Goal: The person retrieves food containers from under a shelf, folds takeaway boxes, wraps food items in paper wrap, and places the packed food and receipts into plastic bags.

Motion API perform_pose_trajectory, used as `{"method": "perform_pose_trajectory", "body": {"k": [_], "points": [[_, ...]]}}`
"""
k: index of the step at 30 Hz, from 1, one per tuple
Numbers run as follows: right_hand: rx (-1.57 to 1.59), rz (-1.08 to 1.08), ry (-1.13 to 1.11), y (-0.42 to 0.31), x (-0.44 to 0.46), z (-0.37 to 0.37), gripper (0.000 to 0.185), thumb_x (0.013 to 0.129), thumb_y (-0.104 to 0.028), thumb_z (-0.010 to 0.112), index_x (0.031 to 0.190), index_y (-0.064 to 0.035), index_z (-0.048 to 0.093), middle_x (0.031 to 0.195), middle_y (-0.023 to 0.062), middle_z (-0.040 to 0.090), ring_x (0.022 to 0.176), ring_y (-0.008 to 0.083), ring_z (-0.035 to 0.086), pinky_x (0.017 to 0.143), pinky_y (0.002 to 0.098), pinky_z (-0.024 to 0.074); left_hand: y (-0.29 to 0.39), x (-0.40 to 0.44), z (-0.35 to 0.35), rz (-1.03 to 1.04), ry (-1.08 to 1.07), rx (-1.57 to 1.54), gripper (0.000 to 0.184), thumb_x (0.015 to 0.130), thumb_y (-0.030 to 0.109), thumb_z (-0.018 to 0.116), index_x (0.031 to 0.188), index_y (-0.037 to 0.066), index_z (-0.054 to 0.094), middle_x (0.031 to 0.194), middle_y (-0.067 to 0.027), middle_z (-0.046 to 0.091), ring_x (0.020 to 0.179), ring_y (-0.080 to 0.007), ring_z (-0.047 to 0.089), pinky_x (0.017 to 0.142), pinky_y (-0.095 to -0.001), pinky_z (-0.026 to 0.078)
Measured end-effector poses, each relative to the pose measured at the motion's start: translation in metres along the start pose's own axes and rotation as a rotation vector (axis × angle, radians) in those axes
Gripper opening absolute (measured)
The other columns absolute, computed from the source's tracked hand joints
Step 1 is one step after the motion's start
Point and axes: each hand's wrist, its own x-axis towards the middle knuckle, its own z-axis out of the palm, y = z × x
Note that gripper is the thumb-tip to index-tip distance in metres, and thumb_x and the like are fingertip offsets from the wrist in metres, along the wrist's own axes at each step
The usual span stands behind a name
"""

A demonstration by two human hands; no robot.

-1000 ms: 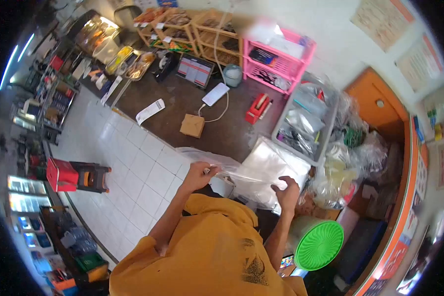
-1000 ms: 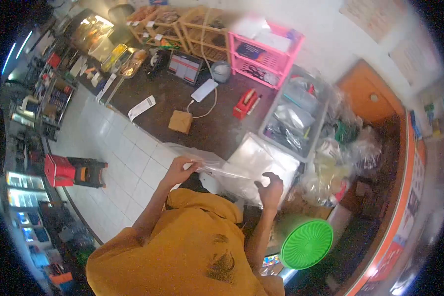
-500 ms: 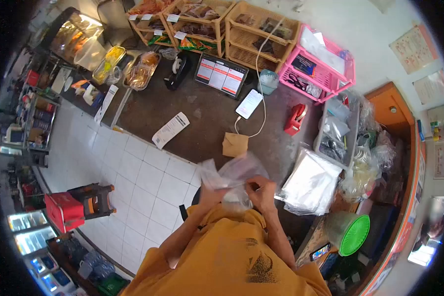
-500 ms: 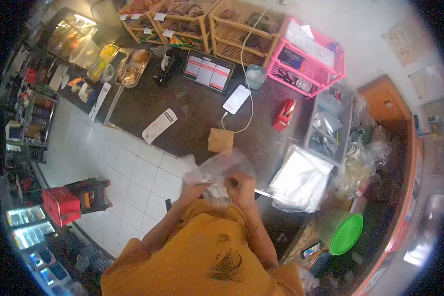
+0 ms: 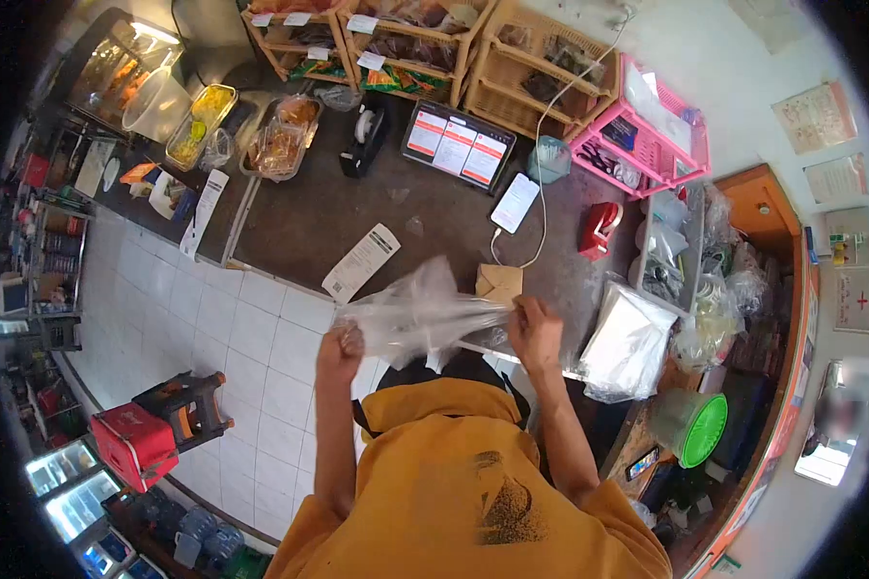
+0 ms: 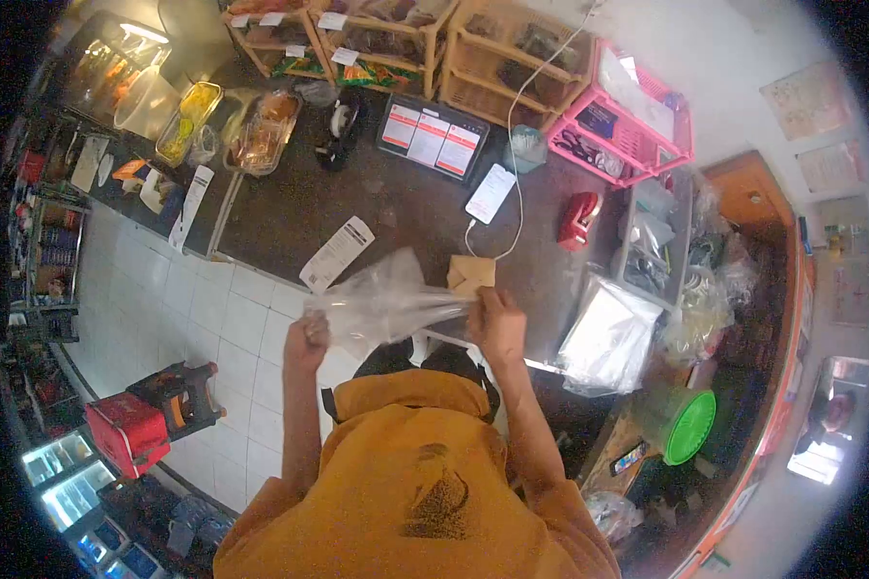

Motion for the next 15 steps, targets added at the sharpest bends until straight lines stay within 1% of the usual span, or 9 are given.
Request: {"method": "perform_pose_trajectory", "body": {"k": [2, 4, 5, 6, 8, 11, 13, 14, 15], "points": [[-0.090, -0.076, 0.030, 0.024, 0.009, -0.001, 0.020, 0.079, -0.006, 0.067, 0.099, -0.0028, 0.065, 0.090, 0.0188, 0.066, 0.080, 0.0395, 0.065, 0.071, 0.0465, 0.0524, 0.022, -0.006, -0.005, 0.131, -0.064, 0.307, 0.018, 0.090, -0.003, 0.059, 0.104, 0.008, 0.060, 0.072, 0.0004, 0.053, 0.063, -0.0073, 0.048, 0.051, -0.0202, 0.037], [-0.199, -0.036, -0.027, 0.037, 0.011, 0.007, 0.030, 0.080, -0.010, 0.068, 0.108, -0.0020, 0.063, 0.096, 0.0204, 0.066, 0.090, 0.0392, 0.064, 0.079, 0.0473, 0.0506, 0.004, 0.001, 0.010, 0.669, 0.137, 0.770, 0.009, 0.085, 0.002, 0.072, 0.092, 0.006, 0.067, 0.070, 0.0039, 0.055, 0.063, -0.0046, 0.046, 0.057, -0.0230, 0.039], [-0.229, -0.034, -0.073, 0.039, 0.013, 0.017, 0.042, 0.079, -0.012, 0.071, 0.118, -0.0023, 0.061, 0.103, 0.0216, 0.065, 0.098, 0.0403, 0.063, 0.088, 0.0485, 0.0498, 0.006, -0.010, 0.027, 0.928, 0.037, 0.755, 0.008, 0.085, 0.003, 0.073, 0.090, 0.006, 0.068, 0.072, 0.0040, 0.058, 0.065, -0.0060, 0.048, 0.062, -0.0241, 0.042], [-0.190, -0.124, 0.003, 0.021, 0.018, 0.014, 0.048, 0.077, -0.010, 0.071, 0.123, -0.0023, 0.058, 0.107, 0.0217, 0.064, 0.107, 0.0410, 0.059, 0.095, 0.0489, 0.0459, 0.006, -0.022, 0.045, 0.849, 0.072, 0.712, 0.009, 0.084, 0.002, 0.072, 0.091, 0.006, 0.068, 0.073, 0.0013, 0.061, 0.068, -0.0088, 0.054, 0.064, -0.0261, 0.045], [-0.068, -0.282, -0.005, -0.056, 0.025, 0.001, 0.047, 0.072, -0.004, 0.069, 0.119, -0.0032, 0.061, 0.105, 0.0200, 0.065, 0.105, 0.0395, 0.060, 0.096, 0.0476, 0.0455, -0.014, -0.038, 0.080, 0.825, -0.183, 0.794, 0.016, 0.079, 0.003, 0.073, 0.094, 0.005, 0.068, 0.087, -0.0058, 0.068, 0.083, -0.0180, 0.066, 0.073, -0.0323, 0.052], [0.071, -0.551, -0.221, -0.095, 0.034, -0.009, 0.050, 0.066, 0.003, 0.065, 0.115, -0.0034, 0.064, 0.103, 0.0169, 0.067, 0.098, 0.0377, 0.063, 0.100, 0.0453, 0.0449, -0.002, -0.117, 0.129, 1.207, -0.319, 1.221, 0.023, 0.075, 0.003, 0.072, 0.097, 0.006, 0.068, 0.093, -0.0097, 0.067, 0.087, -0.0269, 0.067, 0.075, -0.0360, 0.053], [0.082, -0.362, -0.170, -0.063, 0.054, -0.022, 0.052, 0.063, 0.005, 0.063, 0.114, -0.0044, 0.065, 0.101, 0.0167, 0.067, 0.095, 0.0363, 0.063, 0.095, 0.0439, 0.0481, 0.007, -0.069, 0.083, 1.115, -0.074, 0.958, 0.027, 0.072, 0.002, 0.070, 0.098, 0.007, 0.068, 0.093, -0.0124, 0.066, 0.087, -0.0337, 0.066, 0.075, -0.0398, 0.053], [0.093, -0.253, -0.147, -0.041, 0.064, -0.028, 0.052, 0.061, 0.006, 0.062, 0.113, -0.0048, 0.065, 0.100, 0.0166, 0.067, 0.093, 0.0356, 0.064, 0.092, 0.0432, 0.0497, 0.025, -0.054, 0.060, 1.352, 0.207, 1.050, 0.023, 0.072, 0.001, 0.070, 0.094, 0.006, 0.068, 0.089, -0.0125, 0.065, 0.084, -0.0330, 0.066, 0.073, -0.0403, 0.053], [0.070, -0.346, -0.155, -0.024, 0.072, -0.030, 0.045, 0.065, 0.006, 0.065, 0.108, -0.0051, 0.065, 0.099, 0.0160, 0.066, 0.088, 0.0353, 0.064, 0.081, 0.0416, 0.0536, 0.036, -0.054, 0.034, 1.230, 0.247, 1.149, 0.020, 0.072, -0.003, 0.069, 0.090, 0.004, 0.068, 0.086, -0.0126, 0.065, 0.080, -0.0315, 0.065, 0.073, -0.0393, 0.053]]}}
